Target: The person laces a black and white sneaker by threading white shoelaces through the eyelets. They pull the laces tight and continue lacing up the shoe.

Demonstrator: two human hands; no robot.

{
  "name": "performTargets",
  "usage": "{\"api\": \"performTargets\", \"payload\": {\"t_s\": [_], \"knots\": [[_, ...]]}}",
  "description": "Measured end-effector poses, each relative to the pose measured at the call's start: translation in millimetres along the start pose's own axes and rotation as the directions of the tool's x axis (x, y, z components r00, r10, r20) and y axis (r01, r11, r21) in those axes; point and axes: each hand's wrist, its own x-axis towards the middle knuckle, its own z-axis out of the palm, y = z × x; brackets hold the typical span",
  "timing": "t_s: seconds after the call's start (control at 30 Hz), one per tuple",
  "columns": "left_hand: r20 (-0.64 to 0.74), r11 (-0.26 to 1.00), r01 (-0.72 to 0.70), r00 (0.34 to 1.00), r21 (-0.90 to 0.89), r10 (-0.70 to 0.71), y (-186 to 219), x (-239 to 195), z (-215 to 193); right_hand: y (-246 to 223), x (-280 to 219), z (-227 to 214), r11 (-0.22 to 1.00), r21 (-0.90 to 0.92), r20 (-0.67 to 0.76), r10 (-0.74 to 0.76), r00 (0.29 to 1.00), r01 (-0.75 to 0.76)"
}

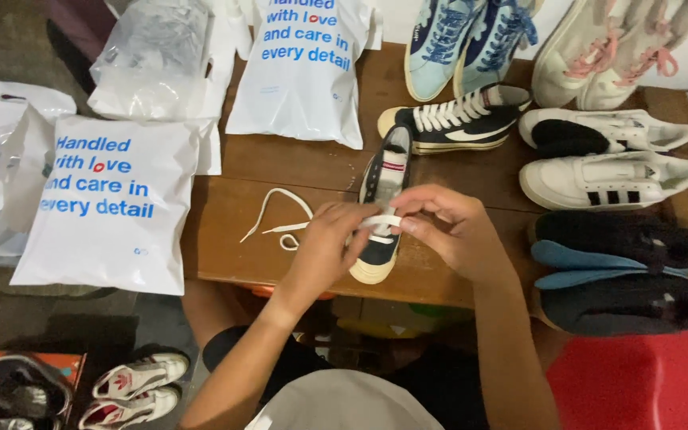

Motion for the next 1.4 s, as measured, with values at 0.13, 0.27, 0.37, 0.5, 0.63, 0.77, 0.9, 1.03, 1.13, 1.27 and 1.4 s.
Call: {"api": "performTargets", "payload": {"t_s": [0.13,0.27,0.37,0.5,0.63,0.77,0.9,1.03,1.13,1.27,1.4], "knots": [[0.055,0.997,-0.020,0.998,0.070,0.016,-16,4,-7,19,-34,-24,0.997,-0.066,-0.150,0.038,0.988,-0.048],[0.100,0.944,-0.046,0.995,0.326,0.015,-49,-7,-29,51,-73,-56,0.974,-0.167,-0.312,0.096,0.945,-0.154],[0.157,0.933,0.013,0.985,0.360,-0.074,-53,-7,-60,93,-105,-74,0.976,-0.035,-0.427,0.179,0.886,-0.214],[0.161,0.945,0.092,0.976,0.313,-0.149,-51,-2,-83,95,-113,-68,0.931,-0.015,-0.471,0.315,0.824,-0.365],[0.153,0.962,0.085,0.980,0.258,-0.128,-32,10,-78,105,-95,-53,0.902,-0.207,-0.387,0.281,0.878,-0.380],[0.222,0.989,-0.031,0.975,0.147,-0.002,-3,26,-59,79,-47,-11,0.955,-0.230,-0.208,0.141,0.968,-0.189],[0.229,0.992,-0.099,0.970,0.079,0.078,17,35,-49,58,-8,25,0.978,-0.196,-0.087,0.050,0.995,-0.066],[0.240,0.988,-0.133,0.964,0.078,0.110,3,29,-53,59,-2,21,0.987,-0.088,0.040,0.136,0.990,-0.132],[0.287,0.982,-0.144,0.952,0.122,0.103,-19,15,-52,46,-12,7,0.978,-0.027,0.053,0.209,0.976,-0.208],[0.390,0.967,-0.158,0.918,0.198,0.070,-46,-5,-40,23,-25,-13,0.944,-0.131,-0.014,0.305,0.952,-0.304],[0.395,0.968,-0.072,0.918,0.241,-0.030,-70,-15,-38,9,-52,-40,0.891,-0.285,-0.109,0.337,0.935,-0.354]]}}
